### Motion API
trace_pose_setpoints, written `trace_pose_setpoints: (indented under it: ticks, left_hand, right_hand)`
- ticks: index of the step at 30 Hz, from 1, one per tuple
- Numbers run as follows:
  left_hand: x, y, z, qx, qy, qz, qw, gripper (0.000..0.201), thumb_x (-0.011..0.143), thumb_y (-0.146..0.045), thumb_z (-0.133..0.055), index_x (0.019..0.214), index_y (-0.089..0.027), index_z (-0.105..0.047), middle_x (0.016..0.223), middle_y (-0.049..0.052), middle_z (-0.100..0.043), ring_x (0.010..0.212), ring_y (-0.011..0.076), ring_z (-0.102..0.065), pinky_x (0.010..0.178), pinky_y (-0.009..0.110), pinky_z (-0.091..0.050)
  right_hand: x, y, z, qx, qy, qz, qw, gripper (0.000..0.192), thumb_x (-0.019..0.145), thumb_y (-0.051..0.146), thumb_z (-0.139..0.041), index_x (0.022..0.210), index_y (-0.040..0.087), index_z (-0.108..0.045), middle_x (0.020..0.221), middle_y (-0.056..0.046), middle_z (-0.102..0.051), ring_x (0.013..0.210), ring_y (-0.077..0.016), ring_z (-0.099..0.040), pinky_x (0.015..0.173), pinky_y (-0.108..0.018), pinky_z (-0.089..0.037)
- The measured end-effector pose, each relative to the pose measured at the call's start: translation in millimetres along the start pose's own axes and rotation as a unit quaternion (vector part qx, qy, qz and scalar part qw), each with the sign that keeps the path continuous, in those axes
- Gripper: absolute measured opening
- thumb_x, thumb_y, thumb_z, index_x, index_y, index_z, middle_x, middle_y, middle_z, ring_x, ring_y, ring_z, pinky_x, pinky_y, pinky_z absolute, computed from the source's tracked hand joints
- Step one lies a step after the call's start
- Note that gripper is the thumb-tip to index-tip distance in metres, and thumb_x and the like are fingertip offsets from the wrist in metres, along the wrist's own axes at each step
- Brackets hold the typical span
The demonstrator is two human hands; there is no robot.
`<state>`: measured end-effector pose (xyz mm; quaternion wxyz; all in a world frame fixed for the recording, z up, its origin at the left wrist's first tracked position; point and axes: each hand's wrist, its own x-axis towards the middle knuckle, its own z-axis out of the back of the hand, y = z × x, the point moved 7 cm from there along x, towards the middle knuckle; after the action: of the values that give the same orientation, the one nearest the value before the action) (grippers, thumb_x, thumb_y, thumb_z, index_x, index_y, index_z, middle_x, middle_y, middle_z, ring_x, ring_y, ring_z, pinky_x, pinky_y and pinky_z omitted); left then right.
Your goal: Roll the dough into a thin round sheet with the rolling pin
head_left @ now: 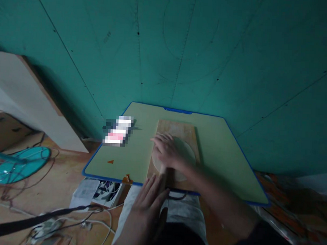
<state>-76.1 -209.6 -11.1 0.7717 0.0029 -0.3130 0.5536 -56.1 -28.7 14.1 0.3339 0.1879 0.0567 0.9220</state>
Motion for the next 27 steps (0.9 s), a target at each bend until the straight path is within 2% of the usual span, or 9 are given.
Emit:
trace_pose_setpoints:
  ticks: [3,6,8,10,14,18,20,24,27]
  left_hand:
    - [14,-1,0.4,0.006,-0.008,-0.031,0.999,0.037,0.091,-0.007,-0.05,0.122,-0.019,-0.065,0.144,0.013,-0.057,0.142,0.0318,-0.044,0.107,0.053,-0.05]
    - [23,9,5.9,0.012,-0.017,-0.055,0.998,0.039,0.093,-0.007,-0.046,0.124,-0.02,-0.065,0.129,0.012,-0.068,0.126,0.0287,-0.059,0.096,0.047,-0.058]
    - [26,19,10.3,0.029,-0.011,-0.051,0.998,0.043,0.093,-0.006,-0.044,0.13,-0.02,-0.062,0.124,0.011,-0.071,0.117,0.0262,-0.065,0.089,0.043,-0.06]
    - [30,30,13.7,0.061,0.006,-0.03,0.998,0.049,0.092,-0.003,-0.043,0.135,-0.021,-0.058,0.127,0.01,-0.07,0.119,0.0264,-0.063,0.091,0.043,-0.059]
    - [46,45,13.5,0.153,0.038,0.01,0.987,0.052,0.092,-0.005,-0.04,0.141,-0.016,-0.053,0.139,0.013,-0.062,0.134,0.033,-0.052,0.104,0.051,-0.05]
    - [76,73,8.6,0.208,0.038,0.077,0.974,0.043,0.101,-0.038,-0.045,0.132,-0.013,-0.061,0.133,0.019,-0.065,0.129,0.039,-0.055,0.103,0.055,-0.048]
    - [95,95,7.2,0.213,0.042,0.113,0.97,0.045,0.102,-0.046,-0.043,0.126,-0.014,-0.065,0.129,0.019,-0.066,0.125,0.0376,-0.058,0.1,0.053,-0.049]
    - [130,139,6.3,0.193,0.091,0.177,0.961,0.045,0.105,-0.043,-0.034,0.107,-0.017,-0.07,0.111,0.017,-0.072,0.109,0.0328,-0.065,0.09,0.047,-0.053]
    - [139,151,7.3,0.19,0.111,0.201,0.954,0.045,0.105,-0.041,-0.032,0.106,-0.015,-0.069,0.108,0.017,-0.071,0.106,0.0321,-0.066,0.087,0.044,-0.053]
  right_hand:
    - [-56,-34,17,-0.021,-0.021,-0.017,0.999,0.037,0.096,0.02,-0.042,0.123,0.015,-0.066,0.136,-0.013,-0.063,0.136,-0.0269,-0.047,0.113,-0.045,-0.038]
    - [-104,-51,32,-0.058,-0.04,-0.039,0.997,0.042,0.101,0.028,-0.038,0.134,0.013,-0.059,0.148,-0.016,-0.053,0.143,-0.0303,-0.04,0.117,-0.053,-0.033]
    - [-121,-53,36,-0.075,-0.039,-0.045,0.995,0.044,0.102,0.031,-0.037,0.138,0.014,-0.056,0.151,-0.016,-0.051,0.143,-0.0306,-0.04,0.118,-0.056,-0.031]
    - [-124,-52,34,-0.086,-0.034,-0.049,0.995,0.046,0.101,0.033,-0.039,0.14,0.014,-0.055,0.151,-0.016,-0.05,0.143,-0.0307,-0.04,0.118,-0.056,-0.03]
    - [-100,-55,25,-0.088,-0.025,-0.063,0.994,0.051,0.101,0.037,-0.042,0.144,0.011,-0.052,0.153,-0.018,-0.048,0.146,-0.0314,-0.036,0.119,-0.054,-0.03]
    - [-57,-65,14,-0.077,0.002,-0.077,0.994,0.053,0.103,0.041,-0.039,0.144,0.012,-0.053,0.153,-0.017,-0.049,0.146,-0.0308,-0.036,0.121,-0.051,-0.026]
    - [-31,-71,9,-0.079,0.029,-0.088,0.993,0.053,0.103,0.042,-0.037,0.145,0.013,-0.053,0.154,-0.016,-0.047,0.147,-0.0299,-0.036,0.123,-0.05,-0.021]
    - [23,-82,1,-0.068,0.086,-0.131,0.985,0.055,0.104,0.043,-0.035,0.15,0.016,-0.048,0.159,-0.013,-0.04,0.15,-0.0277,-0.031,0.124,-0.049,-0.017]
    - [42,-84,-3,-0.06,0.123,-0.137,0.981,0.056,0.104,0.042,-0.035,0.153,0.017,-0.041,0.162,-0.012,-0.035,0.151,-0.0264,-0.029,0.124,-0.049,-0.018]
